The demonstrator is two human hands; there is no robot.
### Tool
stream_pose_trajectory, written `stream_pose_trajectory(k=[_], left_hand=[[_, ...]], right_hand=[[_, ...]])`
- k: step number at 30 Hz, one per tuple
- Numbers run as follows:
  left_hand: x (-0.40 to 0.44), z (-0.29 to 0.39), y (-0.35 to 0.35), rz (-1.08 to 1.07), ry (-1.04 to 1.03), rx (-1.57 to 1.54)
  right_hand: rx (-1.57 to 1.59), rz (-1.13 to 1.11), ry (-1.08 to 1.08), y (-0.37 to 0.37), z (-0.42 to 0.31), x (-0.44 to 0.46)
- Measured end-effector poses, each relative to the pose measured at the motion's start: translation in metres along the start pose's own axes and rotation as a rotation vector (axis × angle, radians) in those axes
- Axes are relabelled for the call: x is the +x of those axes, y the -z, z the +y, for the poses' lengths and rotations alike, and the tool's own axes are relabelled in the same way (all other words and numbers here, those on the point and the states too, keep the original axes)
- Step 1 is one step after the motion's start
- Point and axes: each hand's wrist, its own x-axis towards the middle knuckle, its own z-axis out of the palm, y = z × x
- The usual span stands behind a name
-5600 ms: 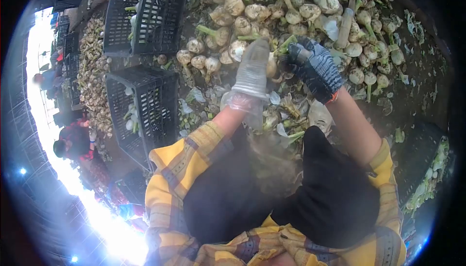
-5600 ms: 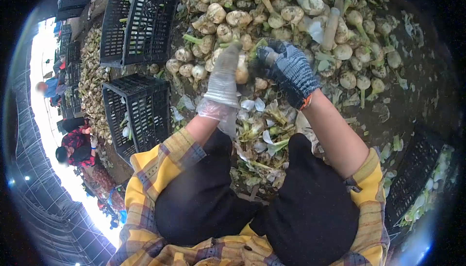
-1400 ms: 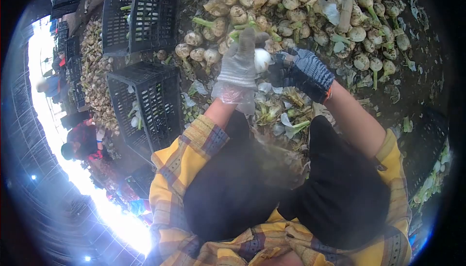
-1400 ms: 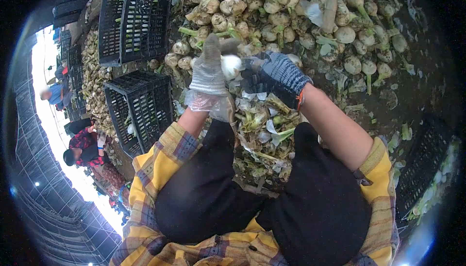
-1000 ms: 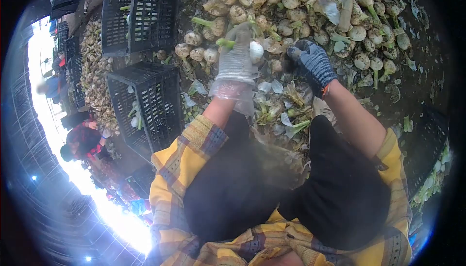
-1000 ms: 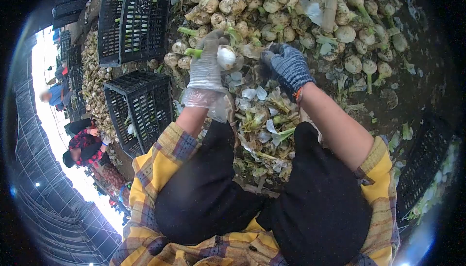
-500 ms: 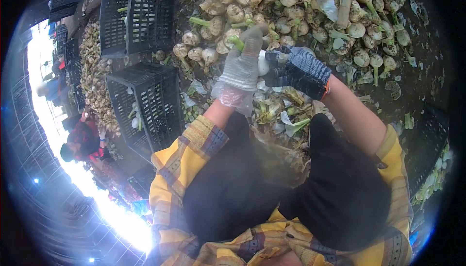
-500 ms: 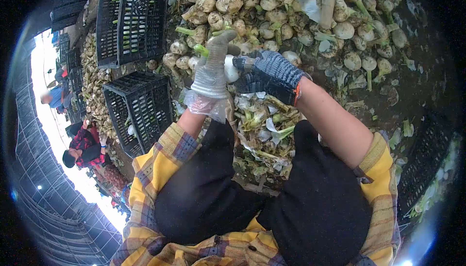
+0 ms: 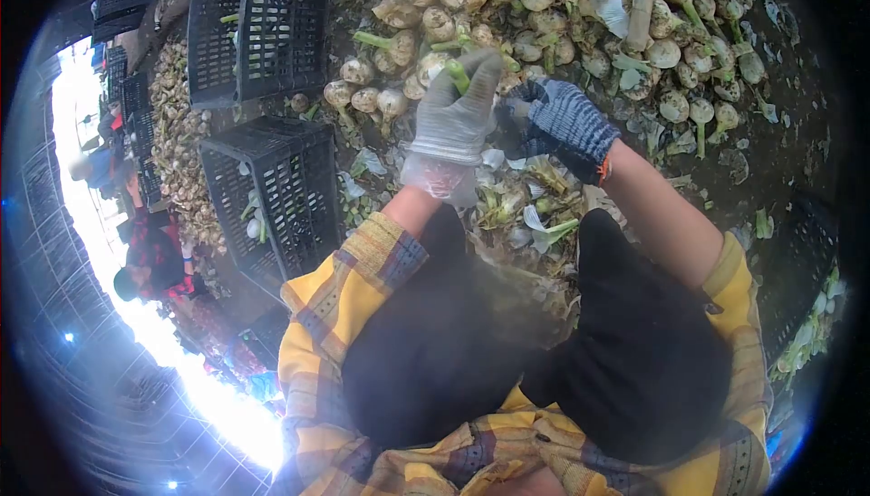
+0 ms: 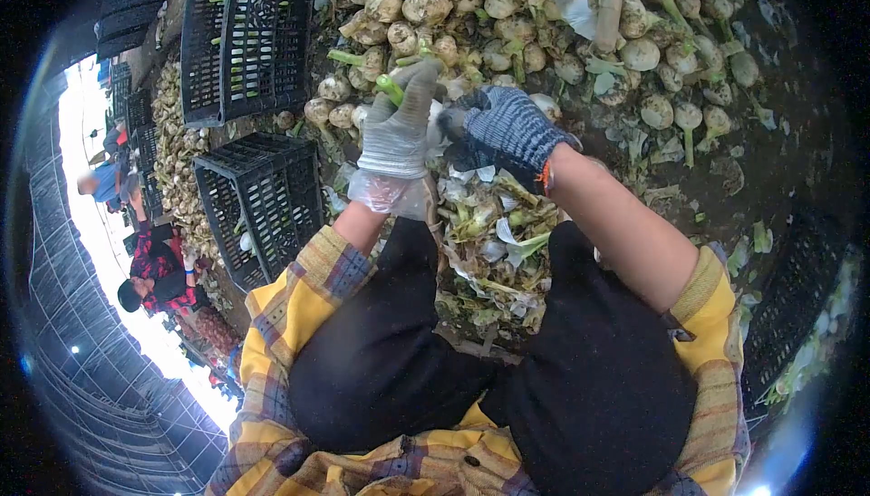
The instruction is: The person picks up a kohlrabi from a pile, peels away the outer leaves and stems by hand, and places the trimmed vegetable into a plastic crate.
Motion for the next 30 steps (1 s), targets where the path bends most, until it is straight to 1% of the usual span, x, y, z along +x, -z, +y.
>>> stream_pose_trajectory(k=[2, 3, 5, 6, 7, 9, 10, 11, 13, 14, 15, 16, 17, 19, 22, 24, 25, 27, 28, 29, 30], left_hand=[[0.0, -0.001, 0.002, -0.001, 0.104, -0.112], [-0.001, 0.0, 0.003, -0.002, 0.158, -0.168], [0.004, 0.001, 0.002, 0.077, 0.258, -0.374], [0.008, 0.0, 0.003, 0.117, 0.306, -0.478], [0.011, -0.008, 0.005, 0.124, 0.309, -0.483], [0.011, -0.003, 0.007, 0.136, 0.38, -0.524], [0.011, -0.002, 0.008, 0.14, 0.415, -0.546], [0.011, 0.0, 0.008, 0.12, 0.408, -0.512], [0.008, 0.001, 0.007, 0.082, 0.396, -0.445], [0.007, 0.001, 0.006, 0.059, 0.353, -0.41], [0.006, 0.001, 0.005, 0.037, 0.307, -0.375], [0.005, 0.002, 0.004, 0.015, 0.261, -0.34], [0.003, 0.003, 0.003, 0.012, 0.281, -0.356], [0.003, 0.007, 0.003, 0.008, 0.32, -0.388], [0.008, -0.005, 0.005, 0.021, 0.33, -0.408], [0.01, -0.01, 0.004, 0.09, 0.374, -0.395], [0.011, -0.011, 0.003, 0.126, 0.394, -0.387], [0.012, -0.016, 0.001, 0.158, 0.326, -0.32], [0.013, -0.019, 0.002, 0.173, 0.361, -0.324], [0.013, -0.021, 0.002, 0.189, 0.397, -0.328], [0.014, -0.019, 0.004, 0.203, 0.502, -0.367]], right_hand=[[-0.129, -0.048, 0.146, 0.004, -0.006, -0.004], [-0.079, -0.005, 0.109, 0.003, -0.002, -0.003], [0.02, 0.08, 0.033, -0.001, 0.016, 0.005], [-0.068, 0.163, 0.055, -0.001, 0.032, 0.011], [-0.155, 0.246, 0.077, 0.001, 0.052, 0.019], [-0.248, 0.21, 0.023, 0.005, 0.047, 0.019], [-0.237, 0.11, 0.205, 0.006, 0.057, 0.026], [-0.224, 0.009, 0.387, 0.009, 0.075, 0.038], [0.1, -0.135, 0.314, 0.0, 0.057, 0.024], [0.257, -0.198, 0.265, -0.004, 0.047, 0.016], [0.165, -0.214, 0.39, -0.006, 0.047, 0.018], [0.108, -0.225, 0.444, -0.006, 0.047, 0.018], [0.053, -0.233, 0.499, -0.007, 0.047, 0.018], [0.018, -0.24, 0.469, -0.006, 0.045, 0.015], [-0.193, -0.251, 0.507, -0.003, 0.042, 0.018], [-0.294, -0.239, 0.486, -0.003, 0.042, 0.018], [-0.298, -0.223, 0.441, -0.005, 0.04, 0.018], [-0.077, -0.183, 0.319, -0.009, 0.043, 0.018], [0.147, -0.157, 0.24, -0.013, 0.047, 0.018], [0.288, -0.135, 0.161, -0.013, 0.049, 0.017], [0.432, -0.103, 0.087, -0.015, 0.048, 0.015]])
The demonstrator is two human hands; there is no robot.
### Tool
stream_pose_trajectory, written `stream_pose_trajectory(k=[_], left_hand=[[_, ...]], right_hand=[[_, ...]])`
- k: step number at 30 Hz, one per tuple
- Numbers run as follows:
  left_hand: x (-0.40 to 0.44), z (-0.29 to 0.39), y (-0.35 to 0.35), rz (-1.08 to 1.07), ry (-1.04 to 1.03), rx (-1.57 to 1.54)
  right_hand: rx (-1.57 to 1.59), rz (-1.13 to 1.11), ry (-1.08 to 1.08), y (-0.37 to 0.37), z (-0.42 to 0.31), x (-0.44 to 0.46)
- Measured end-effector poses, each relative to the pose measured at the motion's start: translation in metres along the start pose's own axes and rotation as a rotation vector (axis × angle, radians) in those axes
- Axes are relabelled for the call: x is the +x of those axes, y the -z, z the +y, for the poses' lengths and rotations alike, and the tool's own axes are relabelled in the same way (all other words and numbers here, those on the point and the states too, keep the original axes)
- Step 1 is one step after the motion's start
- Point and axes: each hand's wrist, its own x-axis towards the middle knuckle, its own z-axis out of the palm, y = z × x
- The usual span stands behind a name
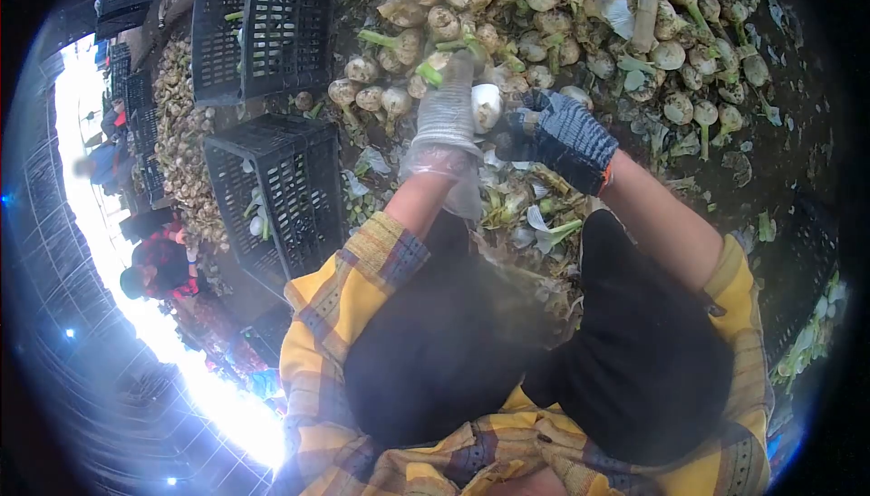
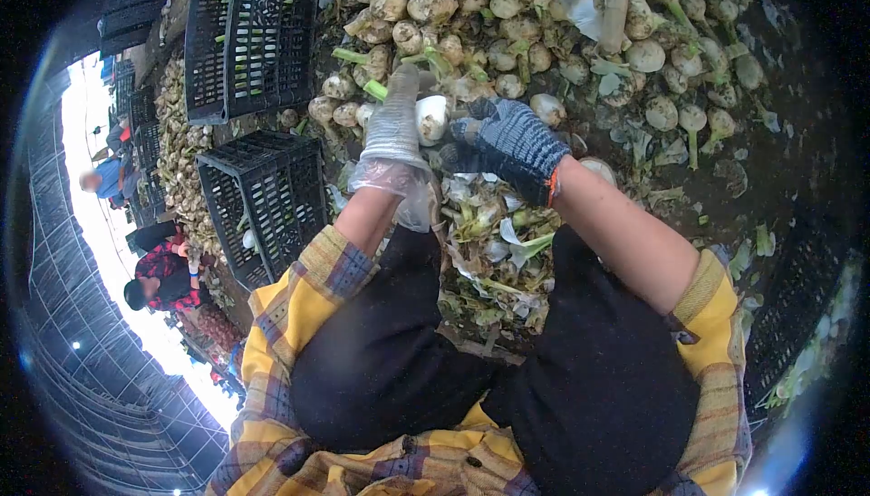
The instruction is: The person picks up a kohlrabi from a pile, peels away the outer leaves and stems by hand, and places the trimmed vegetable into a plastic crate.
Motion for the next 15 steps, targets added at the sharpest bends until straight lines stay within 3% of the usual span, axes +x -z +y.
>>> stream_pose_trajectory(k=[2, 4, 6, 7, 10, 11, 15], left_hand=[[-0.003, 0.003, -0.001, 0.024, 0.104, -0.031], [-0.009, 0.007, -0.004, 0.023, 0.095, -0.027], [-0.001, -0.003, -0.002, 0.016, -0.072, 0.008], [0.0, -0.004, -0.002, 0.013, -0.156, 0.026], [-0.003, -0.002, -0.003, 0.032, -0.123, 0.051], [-0.004, 0.0, -0.004, 0.04, -0.101, 0.037], [-0.011, 0.011, -0.011, 0.043, 0.059, -0.137]], right_hand=[[0.131, 0.088, -0.116, -0.001, -0.006, -0.003], [-0.328, 0.045, 0.274, 0.023, 0.036, 0.019], [-0.533, 0.003, 0.454, 0.027, 0.046, 0.022], [-0.508, -0.016, 0.442, 0.018, 0.033, 0.015], [-0.694, -0.055, 0.369, 0.006, 0.0, 0.006], [-0.771, -0.08, 0.455, 0.007, 0.0, 0.007], [-0.2, -0.127, 0.322, 0.0, -0.004, -0.004]])
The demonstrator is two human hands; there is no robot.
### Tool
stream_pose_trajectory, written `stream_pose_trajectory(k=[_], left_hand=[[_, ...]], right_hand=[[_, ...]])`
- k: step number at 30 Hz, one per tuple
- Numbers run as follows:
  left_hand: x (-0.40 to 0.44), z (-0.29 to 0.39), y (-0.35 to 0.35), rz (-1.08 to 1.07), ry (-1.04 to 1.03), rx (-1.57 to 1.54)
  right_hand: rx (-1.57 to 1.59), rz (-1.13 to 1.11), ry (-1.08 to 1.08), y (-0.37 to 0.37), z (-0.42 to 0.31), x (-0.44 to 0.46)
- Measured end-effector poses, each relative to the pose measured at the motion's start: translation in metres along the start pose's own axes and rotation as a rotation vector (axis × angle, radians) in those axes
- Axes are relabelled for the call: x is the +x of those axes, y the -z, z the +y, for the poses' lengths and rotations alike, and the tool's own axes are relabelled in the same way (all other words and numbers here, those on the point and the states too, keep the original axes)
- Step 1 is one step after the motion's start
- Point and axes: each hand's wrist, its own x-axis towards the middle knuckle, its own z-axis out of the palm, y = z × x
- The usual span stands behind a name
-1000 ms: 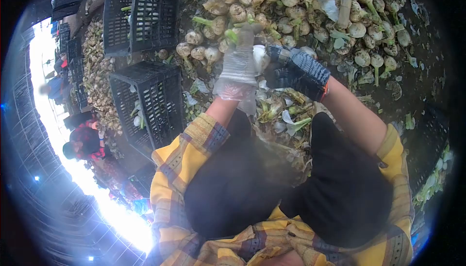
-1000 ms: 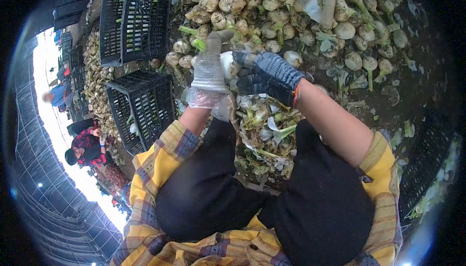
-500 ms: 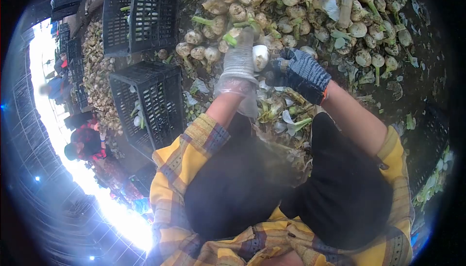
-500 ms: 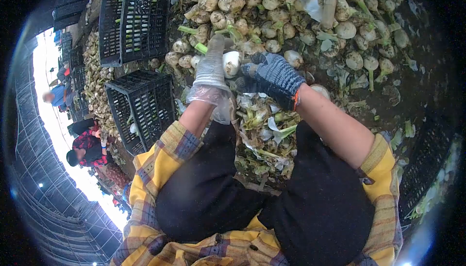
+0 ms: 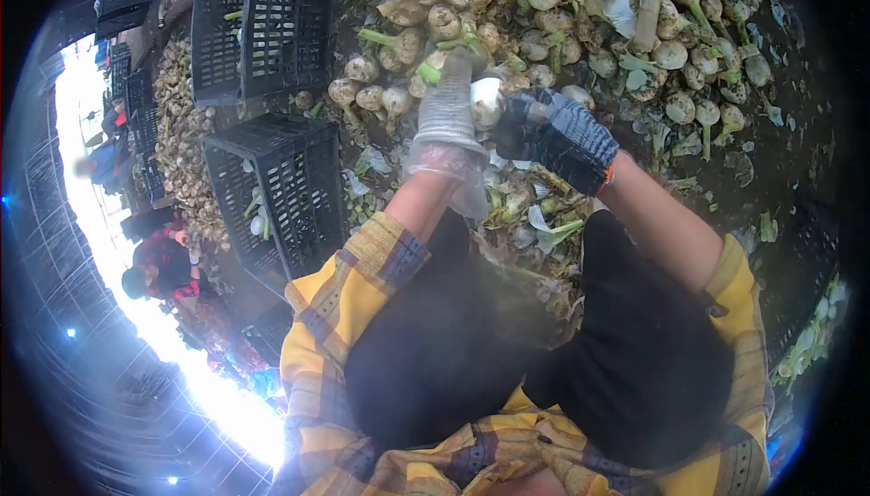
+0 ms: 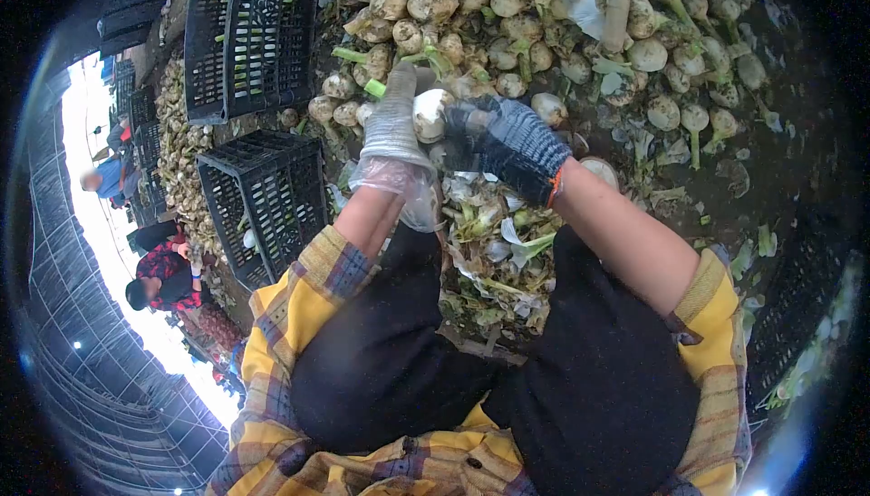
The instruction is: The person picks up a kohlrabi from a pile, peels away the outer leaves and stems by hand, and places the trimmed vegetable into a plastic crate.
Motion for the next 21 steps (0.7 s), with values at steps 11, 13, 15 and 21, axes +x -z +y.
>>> stream_pose_trajectory(k=[11, 13, 15, 21], left_hand=[[0.001, -0.005, 0.003, -0.007, 0.097, -0.071], [0.003, -0.005, 0.003, -0.013, 0.119, -0.122], [0.006, -0.006, 0.001, -0.014, 0.061, -0.143], [0.003, -0.007, 0.001, -0.025, 0.034, -0.132]], right_hand=[[-0.461, -0.036, 0.091, 0.003, -0.005, 0.0], [-0.462, -0.005, 0.138, 0.003, -0.004, -0.001], [-0.347, 0.062, 0.1, 0.002, -0.002, 0.0], [0.174, 0.317, -0.399, -0.008, -0.03, 0.002]])
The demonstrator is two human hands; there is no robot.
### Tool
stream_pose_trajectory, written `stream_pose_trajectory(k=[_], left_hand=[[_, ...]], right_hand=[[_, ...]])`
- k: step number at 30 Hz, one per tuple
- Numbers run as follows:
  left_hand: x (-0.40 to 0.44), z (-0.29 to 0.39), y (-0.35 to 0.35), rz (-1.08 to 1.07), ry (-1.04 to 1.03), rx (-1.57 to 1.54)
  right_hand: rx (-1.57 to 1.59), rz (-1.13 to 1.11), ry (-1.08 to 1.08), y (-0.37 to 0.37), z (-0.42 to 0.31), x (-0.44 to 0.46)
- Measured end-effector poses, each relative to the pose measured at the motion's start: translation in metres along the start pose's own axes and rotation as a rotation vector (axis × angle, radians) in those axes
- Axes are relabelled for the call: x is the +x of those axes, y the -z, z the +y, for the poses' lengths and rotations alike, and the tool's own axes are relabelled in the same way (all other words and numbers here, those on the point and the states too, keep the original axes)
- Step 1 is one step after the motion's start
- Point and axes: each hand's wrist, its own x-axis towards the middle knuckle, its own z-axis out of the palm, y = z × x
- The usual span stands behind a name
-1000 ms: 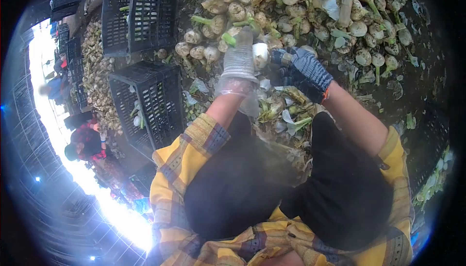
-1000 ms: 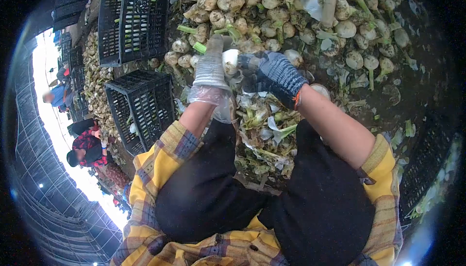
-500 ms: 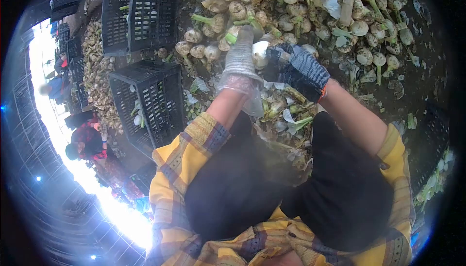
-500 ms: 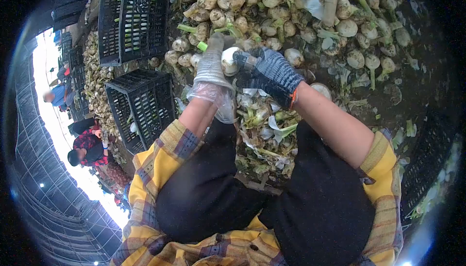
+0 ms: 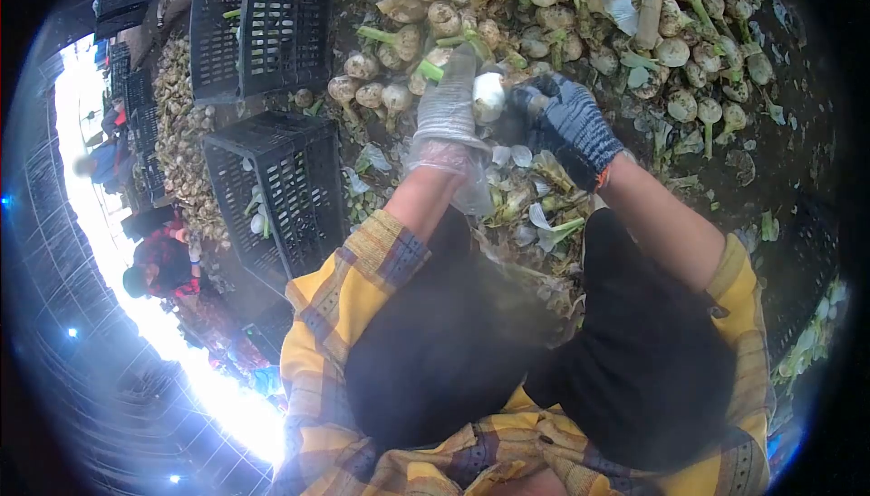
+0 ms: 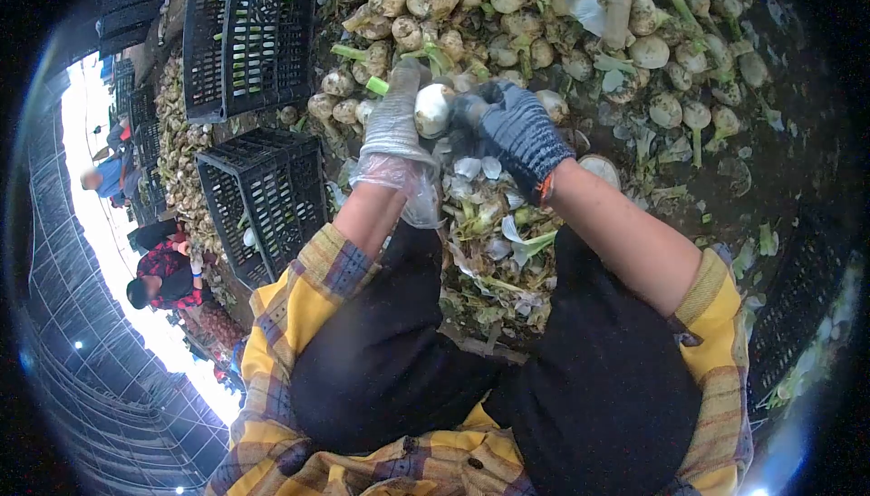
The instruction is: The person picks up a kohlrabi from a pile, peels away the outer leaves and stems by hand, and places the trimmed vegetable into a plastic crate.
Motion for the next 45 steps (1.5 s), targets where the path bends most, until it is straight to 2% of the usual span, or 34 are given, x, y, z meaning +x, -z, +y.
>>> stream_pose_trajectory(k=[3, 6, 12, 15, 18, 23, 26, 28, 30, 31, 34, 35, 38, 39, 42, 45], left_hand=[[0.002, 0.0, 0.002, -0.019, -0.013, 0.005], [0.007, -0.002, 0.002, -0.015, -0.025, 0.032], [0.009, 0.001, 0.005, -0.038, 0.044, 0.133], [0.01, -0.005, 0.008, -0.004, 0.044, 0.246], [0.012, -0.01, 0.011, -0.032, -0.016, 0.281], [0.011, -0.006, 0.013, -0.084, -0.097, 0.375], [0.007, -0.004, 0.011, -0.107, -0.137, 0.411], [-0.005, 0.004, 0.003, -0.035, -0.049, 0.242], [-0.003, 0.003, 0.003, -0.037, -0.051, 0.25], [-0.003, 0.003, 0.003, -0.04, -0.051, 0.254], [-0.007, 0.003, 0.002, -0.088, -0.092, 0.3], [-0.005, 0.002, 0.003, -0.103, -0.08, 0.287], [-0.001, 0.001, 0.004, -0.149, -0.068, 0.21], [-0.002, 0.0, 0.004, -0.163, -0.076, 0.158], [-0.003, 0.001, 0.008, -0.188, -0.09, 0.146], [-0.002, 0.005, 0.004, -0.164, -0.081, 0.057]], right_hand=[[-0.057, 0.15, 0.069, 0.007, 0.012, 0.009], [-0.138, 0.165, 0.165, 0.005, 0.009, 0.008], [-0.193, -0.025, 0.229, 0.002, 0.004, 0.005], [-0.437, 0.165, 0.305, 0.006, 0.015, 0.009], [-0.166, 0.252, 0.114, 0.013, 0.014, 0.014], [-0.386, 0.175, 0.42, 0.008, 0.013, 0.005], [-0.586, 0.068, 0.506, -0.001, 0.002, -0.005], [-0.515, 0.095, 0.432, 0.0, -0.001, -0.005], [-0.437, 0.173, 0.428, 0.007, 0.012, 0.009], [-0.513, 0.221, 0.475, 0.007, 0.017, 0.013], [-0.384, 0.339, 0.309, 0.018, 0.017, 0.017], [-0.494, 0.407, 0.324, 0.024, 0.016, 0.019], [-0.533, 0.458, 0.318, 0.04, 0.035, 0.033], [-0.048, 0.332, 0.145, 0.02, 0.011, 0.011], [0.31, 0.094, -0.206, 0.031, 0.013, 0.014], [0.249, -0.03, -0.134, 0.015, -0.001, 0.002]])
